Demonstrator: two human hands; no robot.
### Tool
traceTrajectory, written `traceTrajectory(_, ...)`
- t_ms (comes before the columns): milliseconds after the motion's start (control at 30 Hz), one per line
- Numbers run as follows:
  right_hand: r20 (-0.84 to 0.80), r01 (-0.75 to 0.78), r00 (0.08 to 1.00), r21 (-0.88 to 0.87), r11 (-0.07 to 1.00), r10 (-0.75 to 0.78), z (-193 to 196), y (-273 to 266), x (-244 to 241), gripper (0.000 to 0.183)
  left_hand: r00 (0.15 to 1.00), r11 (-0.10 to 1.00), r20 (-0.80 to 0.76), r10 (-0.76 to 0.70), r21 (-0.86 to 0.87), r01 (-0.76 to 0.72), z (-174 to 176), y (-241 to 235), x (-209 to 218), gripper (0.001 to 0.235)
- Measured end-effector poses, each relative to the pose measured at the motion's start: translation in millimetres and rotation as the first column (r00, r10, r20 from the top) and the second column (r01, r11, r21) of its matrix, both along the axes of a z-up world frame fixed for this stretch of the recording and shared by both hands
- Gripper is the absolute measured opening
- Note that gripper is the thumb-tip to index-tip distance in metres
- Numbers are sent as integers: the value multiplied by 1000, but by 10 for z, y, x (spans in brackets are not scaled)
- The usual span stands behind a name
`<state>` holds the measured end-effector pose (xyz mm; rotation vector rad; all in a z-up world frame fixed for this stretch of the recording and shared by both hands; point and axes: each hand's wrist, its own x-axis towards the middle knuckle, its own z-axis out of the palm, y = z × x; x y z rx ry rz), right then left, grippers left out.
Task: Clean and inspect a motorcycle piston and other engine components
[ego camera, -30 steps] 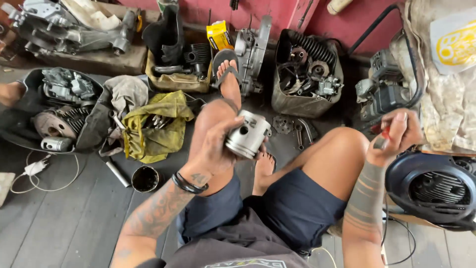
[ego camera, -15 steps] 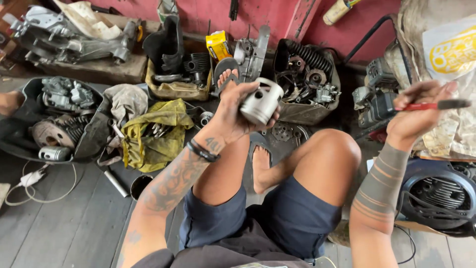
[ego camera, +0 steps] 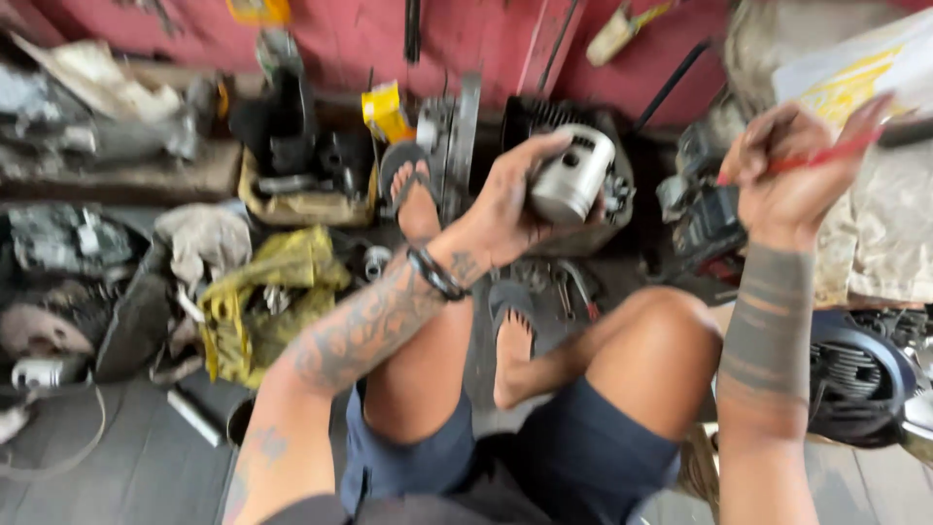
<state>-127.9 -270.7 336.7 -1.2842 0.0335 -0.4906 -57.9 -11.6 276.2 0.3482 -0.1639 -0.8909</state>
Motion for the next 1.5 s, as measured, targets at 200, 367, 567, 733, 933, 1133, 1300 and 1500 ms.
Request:
traceTrajectory(200, 18, -70, 997, -229, 971, 76, -70, -20, 527, 85, 988, 988, -8, 153, 11, -153, -185, 62, 272, 38)
traceTrajectory(367, 62, -384, 898, -371, 846, 435, -208, 218, 850, 92, 974, 977, -94, 208, 59, -203, -256, 265, 392, 33)
traceTrajectory(567, -60, -443, 879, -470, 764, 474, -820, 409, 1184, 107, 951, 885, -54, 303, 387, -260, -73, 219, 359, 55)
traceTrajectory(733, -69, -290, 873, -869, 400, 483, -661, 267, 957, 47, 948, 932, 184, 259, 210, -296, -785, -44, 528, 68)
traceTrajectory(933, 117, -2, 941, -935, 354, 317, -700, -292, 986, 57, 996, 991, 40, 75, 106, -79, -679, -303, 335, 40)
traceTrajectory(1133, -3, -205, 898, -888, 411, 441, -802, -316, 920, 26, 985, 985, -112, 133, 126, -119, -468, -373, 362, 44)
traceTrajectory(1300, -48, -205, 905, -920, 335, 423, -713, -160, 938, 44, 928, 881, 157, 337, 294, -370, -329, -256, 264, 51)
traceTrajectory(1500, 87, 0, 911, -978, 210, 404, -441, 276, 814, 60, 925, 843, -22, 380, 420, -337, -47, -99, 122, 63)
